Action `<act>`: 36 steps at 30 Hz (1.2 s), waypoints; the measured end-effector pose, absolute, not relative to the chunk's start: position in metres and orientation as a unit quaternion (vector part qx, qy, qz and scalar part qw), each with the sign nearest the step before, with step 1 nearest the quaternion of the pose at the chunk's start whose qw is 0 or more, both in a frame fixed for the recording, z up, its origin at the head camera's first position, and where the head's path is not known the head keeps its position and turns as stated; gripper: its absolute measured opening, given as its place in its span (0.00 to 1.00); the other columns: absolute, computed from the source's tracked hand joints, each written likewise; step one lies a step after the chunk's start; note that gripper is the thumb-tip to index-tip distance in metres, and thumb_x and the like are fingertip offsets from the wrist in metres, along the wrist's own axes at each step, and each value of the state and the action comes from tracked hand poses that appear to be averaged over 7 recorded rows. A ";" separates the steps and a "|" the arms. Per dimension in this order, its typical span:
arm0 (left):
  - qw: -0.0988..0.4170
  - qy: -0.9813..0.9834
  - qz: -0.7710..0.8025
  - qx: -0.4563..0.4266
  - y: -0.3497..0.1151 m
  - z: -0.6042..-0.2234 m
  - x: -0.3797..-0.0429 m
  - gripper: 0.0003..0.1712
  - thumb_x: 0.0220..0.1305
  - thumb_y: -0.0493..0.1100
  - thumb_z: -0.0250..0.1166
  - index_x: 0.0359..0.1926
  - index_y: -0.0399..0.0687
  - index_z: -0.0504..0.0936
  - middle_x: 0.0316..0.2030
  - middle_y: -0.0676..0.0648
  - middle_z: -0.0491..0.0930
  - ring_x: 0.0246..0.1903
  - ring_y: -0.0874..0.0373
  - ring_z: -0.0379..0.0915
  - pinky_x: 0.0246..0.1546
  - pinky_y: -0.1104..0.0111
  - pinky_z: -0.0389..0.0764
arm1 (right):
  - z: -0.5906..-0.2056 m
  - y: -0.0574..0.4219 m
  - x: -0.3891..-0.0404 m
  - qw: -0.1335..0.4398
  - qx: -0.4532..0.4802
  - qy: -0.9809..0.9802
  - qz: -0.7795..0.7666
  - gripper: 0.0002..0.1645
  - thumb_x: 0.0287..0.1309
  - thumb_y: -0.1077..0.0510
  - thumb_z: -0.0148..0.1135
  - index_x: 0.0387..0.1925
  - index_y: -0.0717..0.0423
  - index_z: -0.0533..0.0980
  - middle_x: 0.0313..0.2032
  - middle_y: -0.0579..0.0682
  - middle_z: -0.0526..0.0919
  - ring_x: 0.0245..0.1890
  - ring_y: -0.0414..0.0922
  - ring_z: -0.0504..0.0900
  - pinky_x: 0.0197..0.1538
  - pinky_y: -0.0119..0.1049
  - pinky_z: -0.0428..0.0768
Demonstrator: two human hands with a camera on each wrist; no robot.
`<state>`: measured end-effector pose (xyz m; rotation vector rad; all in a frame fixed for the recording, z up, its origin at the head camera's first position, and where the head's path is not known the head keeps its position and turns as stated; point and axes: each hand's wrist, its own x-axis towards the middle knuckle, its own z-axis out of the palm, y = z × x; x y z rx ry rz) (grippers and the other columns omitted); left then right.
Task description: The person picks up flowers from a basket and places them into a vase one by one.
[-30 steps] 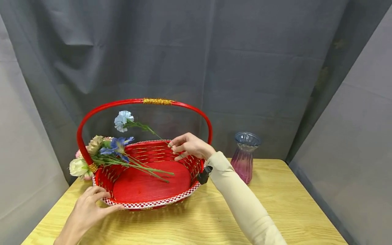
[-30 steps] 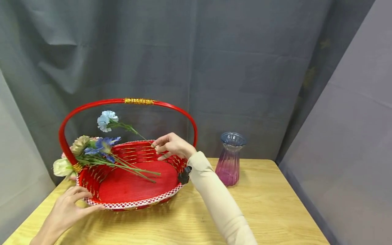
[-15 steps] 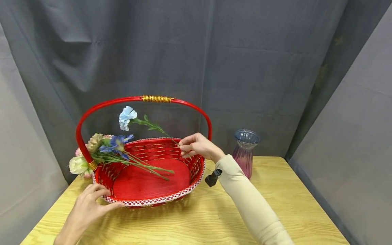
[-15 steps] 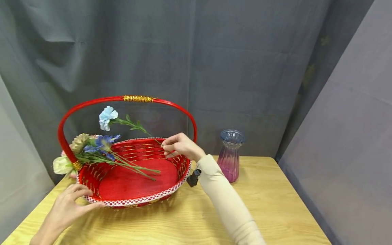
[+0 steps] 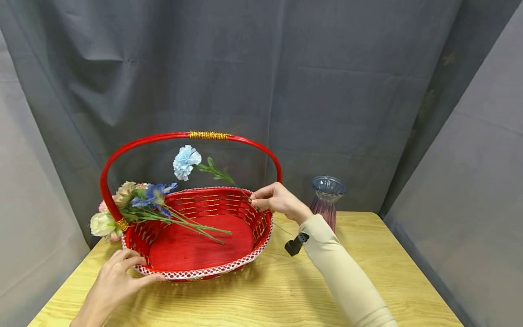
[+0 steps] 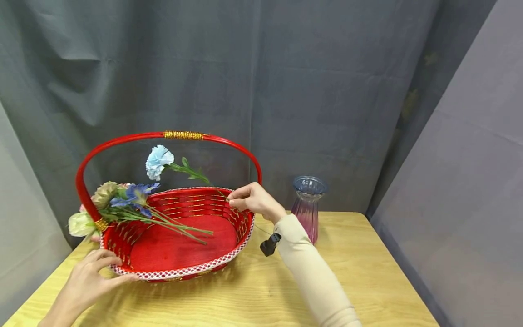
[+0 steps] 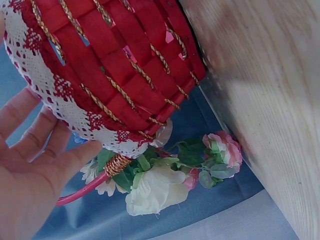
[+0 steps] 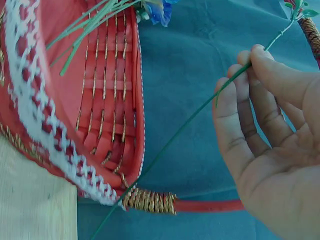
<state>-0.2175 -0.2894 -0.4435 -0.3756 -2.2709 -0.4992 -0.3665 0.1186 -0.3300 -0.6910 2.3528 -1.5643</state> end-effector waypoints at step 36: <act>0.387 -0.887 -0.201 -0.152 -0.288 -0.441 -0.216 0.28 0.16 0.60 0.85 0.20 0.50 0.84 0.25 0.58 0.75 0.28 0.62 0.70 0.31 0.75 0.71 | -0.287 0.200 -0.366 -0.021 -0.193 0.769 -0.609 0.16 0.60 0.64 0.66 0.48 0.71 0.78 0.35 0.43 0.86 0.31 0.40 0.84 0.41 0.35 0.85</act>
